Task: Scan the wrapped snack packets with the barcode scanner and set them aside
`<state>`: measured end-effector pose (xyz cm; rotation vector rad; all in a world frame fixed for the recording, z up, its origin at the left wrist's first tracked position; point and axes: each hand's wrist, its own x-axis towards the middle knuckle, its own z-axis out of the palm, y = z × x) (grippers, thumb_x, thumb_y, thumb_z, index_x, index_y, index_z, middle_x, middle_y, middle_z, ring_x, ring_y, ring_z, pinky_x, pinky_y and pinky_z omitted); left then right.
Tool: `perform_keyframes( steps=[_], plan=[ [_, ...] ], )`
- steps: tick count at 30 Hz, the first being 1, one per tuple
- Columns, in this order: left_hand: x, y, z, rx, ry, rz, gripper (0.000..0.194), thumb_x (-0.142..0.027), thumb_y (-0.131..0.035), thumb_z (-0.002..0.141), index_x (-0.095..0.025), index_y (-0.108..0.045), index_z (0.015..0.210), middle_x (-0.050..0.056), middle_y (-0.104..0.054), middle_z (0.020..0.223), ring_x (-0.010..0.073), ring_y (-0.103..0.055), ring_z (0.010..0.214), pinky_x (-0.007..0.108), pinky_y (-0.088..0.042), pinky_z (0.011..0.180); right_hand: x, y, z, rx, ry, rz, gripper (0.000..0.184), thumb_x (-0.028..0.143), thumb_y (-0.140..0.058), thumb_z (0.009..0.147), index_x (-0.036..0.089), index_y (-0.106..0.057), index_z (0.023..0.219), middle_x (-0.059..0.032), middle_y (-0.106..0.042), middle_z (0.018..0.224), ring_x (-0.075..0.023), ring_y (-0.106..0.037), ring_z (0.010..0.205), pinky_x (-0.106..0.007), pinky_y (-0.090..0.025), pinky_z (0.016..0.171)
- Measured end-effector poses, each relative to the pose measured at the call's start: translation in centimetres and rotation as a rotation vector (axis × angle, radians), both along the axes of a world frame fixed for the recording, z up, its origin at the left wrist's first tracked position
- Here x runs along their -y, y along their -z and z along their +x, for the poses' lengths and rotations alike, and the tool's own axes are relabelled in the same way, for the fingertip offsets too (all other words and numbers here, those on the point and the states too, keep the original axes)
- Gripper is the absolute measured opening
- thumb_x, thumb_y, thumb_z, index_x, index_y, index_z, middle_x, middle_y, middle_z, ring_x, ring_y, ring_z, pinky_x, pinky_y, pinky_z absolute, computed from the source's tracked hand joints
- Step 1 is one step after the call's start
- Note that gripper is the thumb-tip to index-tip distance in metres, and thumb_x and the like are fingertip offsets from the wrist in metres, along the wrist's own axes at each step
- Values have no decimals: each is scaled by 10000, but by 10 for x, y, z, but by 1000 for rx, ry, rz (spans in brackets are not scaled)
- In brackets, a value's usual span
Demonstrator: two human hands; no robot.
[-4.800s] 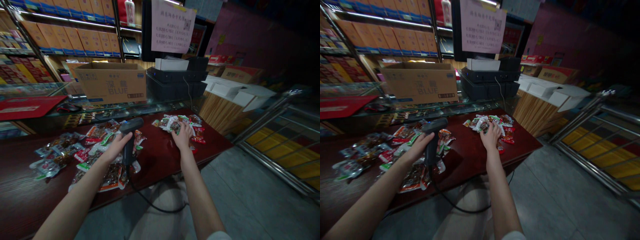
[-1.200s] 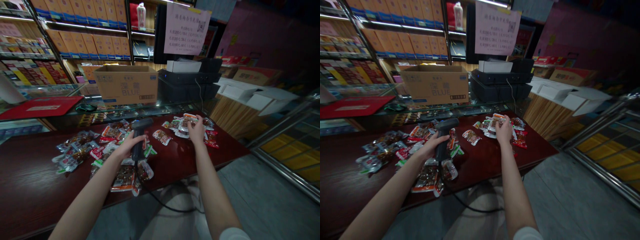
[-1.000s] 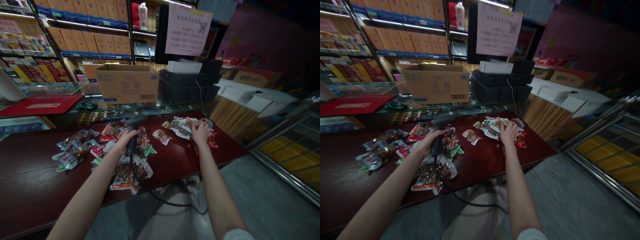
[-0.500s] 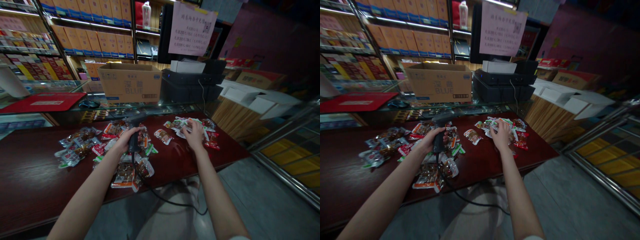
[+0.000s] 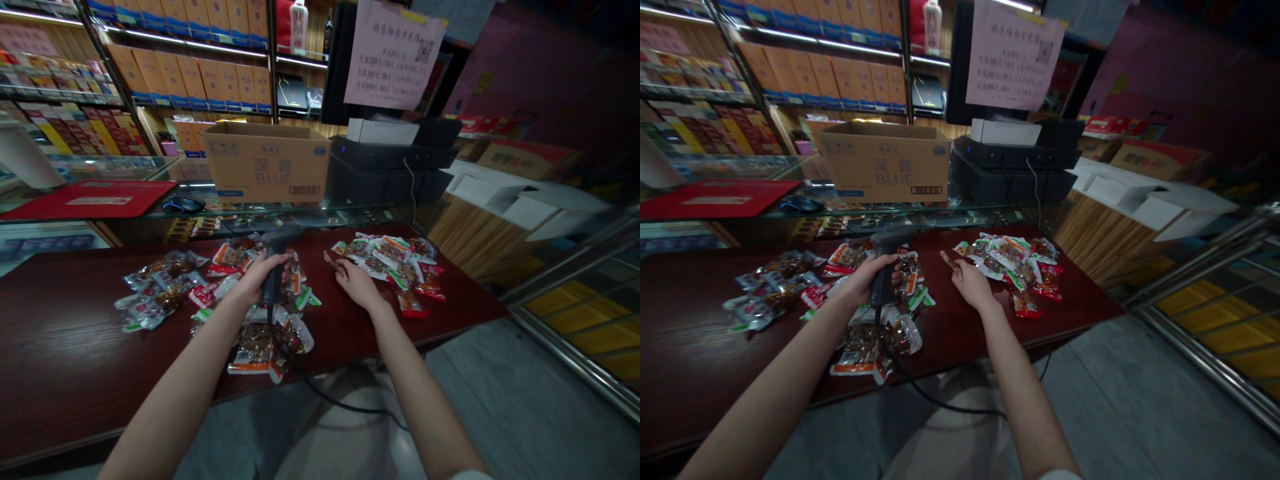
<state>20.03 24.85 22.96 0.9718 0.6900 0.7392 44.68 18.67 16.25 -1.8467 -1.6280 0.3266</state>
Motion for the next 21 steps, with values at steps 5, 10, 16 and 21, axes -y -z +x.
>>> perform_keyframes(
  steps=[5, 10, 16, 21],
  plan=[
    [8, -3, 2, -19, 29, 41, 361, -340, -782, 607, -162, -539, 807, -38, -527, 603, 75, -484, 493, 198, -381, 452, 0, 0, 8, -927, 32, 204, 226, 406, -658, 764, 241, -574, 893, -7, -686, 868, -225, -706, 847, -381, -561, 768],
    [16, 0, 9, -19, 71, 99, 392, -343, -786, 617, -152, -565, 880, -39, -533, 628, 71, -490, 506, 197, -379, 473, 14, -18, 10, -1354, -92, 264, 331, 270, -806, 641, 247, -508, 782, 29, -718, 839, -249, -713, 975, -464, -550, 920],
    [28, -1, 17, -62, 157, 135, 417, -368, -771, 639, -139, -580, 930, -39, -533, 618, 75, -486, 495, 202, -363, 468, 13, -17, 8, -1317, -132, 246, 350, 168, -769, 642, 242, -584, 930, 21, -733, 931, -230, -704, 1009, -483, -510, 999],
    [30, 0, 20, -62, 162, 151, 334, -336, -744, 653, -154, -564, 868, -39, -529, 611, 76, -481, 489, 205, -362, 466, 8, -8, 7, -1262, -130, 193, 344, 194, -760, 662, 245, -608, 966, 13, -709, 979, -229, -713, 980, -481, -530, 970]
  ],
)
